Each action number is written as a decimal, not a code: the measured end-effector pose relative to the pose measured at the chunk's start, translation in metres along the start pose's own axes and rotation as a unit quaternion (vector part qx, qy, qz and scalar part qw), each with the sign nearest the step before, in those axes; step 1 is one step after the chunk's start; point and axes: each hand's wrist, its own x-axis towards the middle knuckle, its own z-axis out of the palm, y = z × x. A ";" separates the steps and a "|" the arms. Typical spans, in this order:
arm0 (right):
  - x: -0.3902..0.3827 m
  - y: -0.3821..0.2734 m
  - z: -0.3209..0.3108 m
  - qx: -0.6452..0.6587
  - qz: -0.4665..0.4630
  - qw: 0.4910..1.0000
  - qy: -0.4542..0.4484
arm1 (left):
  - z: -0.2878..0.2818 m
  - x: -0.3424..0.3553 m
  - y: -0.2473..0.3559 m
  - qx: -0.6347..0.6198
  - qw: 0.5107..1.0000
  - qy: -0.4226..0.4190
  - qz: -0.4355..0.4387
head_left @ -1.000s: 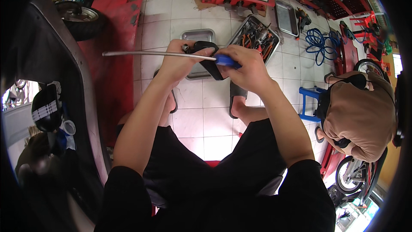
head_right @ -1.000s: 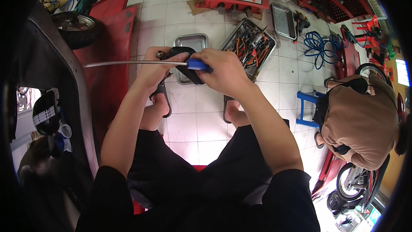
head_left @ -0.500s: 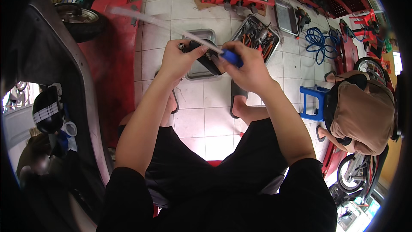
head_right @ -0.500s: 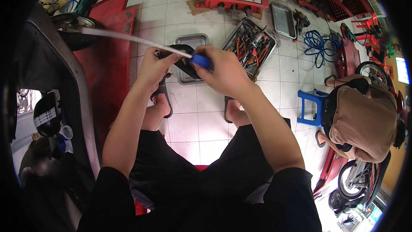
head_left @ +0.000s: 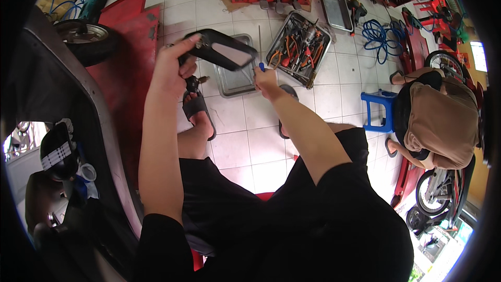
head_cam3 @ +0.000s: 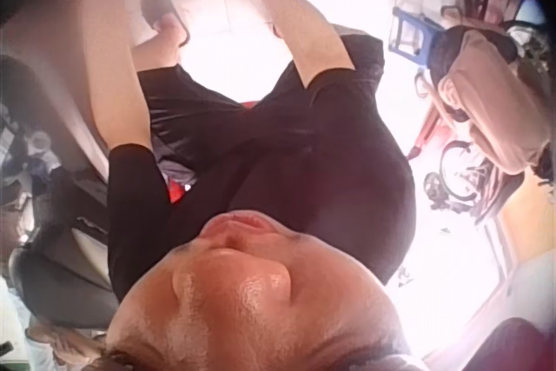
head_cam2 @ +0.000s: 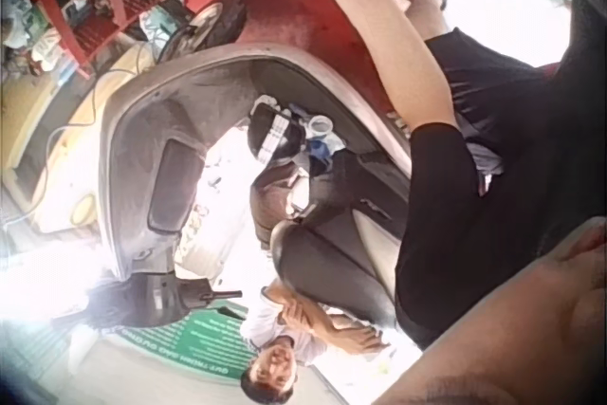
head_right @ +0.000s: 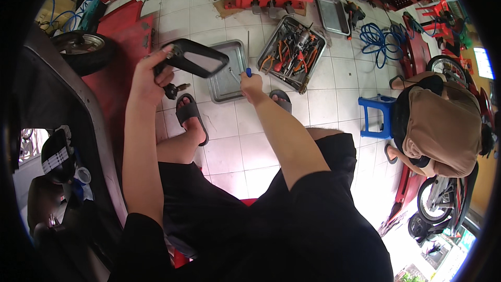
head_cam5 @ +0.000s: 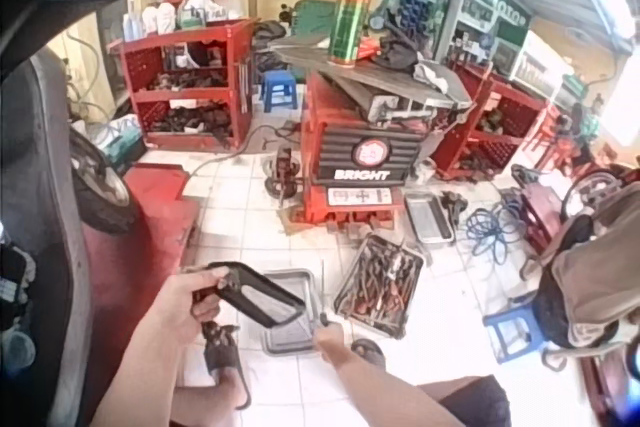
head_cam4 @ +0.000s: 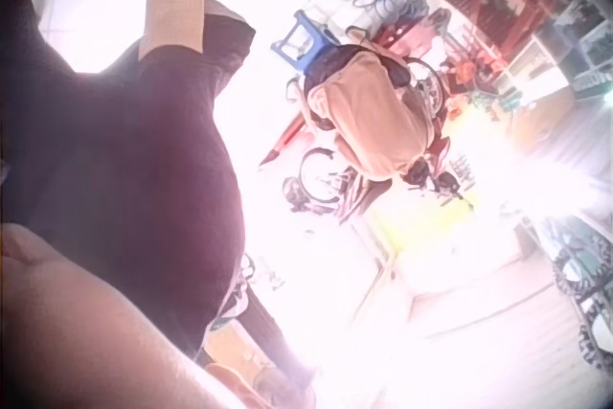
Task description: The person cleans and reassembles a motorcycle brake lever assembly by hand and using a screwdriver to tighten a bolt, before placing the completed component into a metal tray.
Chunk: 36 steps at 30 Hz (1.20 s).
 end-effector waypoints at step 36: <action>-0.184 -0.165 -0.016 -0.218 -0.546 0.808 -0.049 | 0.050 -0.009 -0.037 0.097 0.995 0.005 -0.019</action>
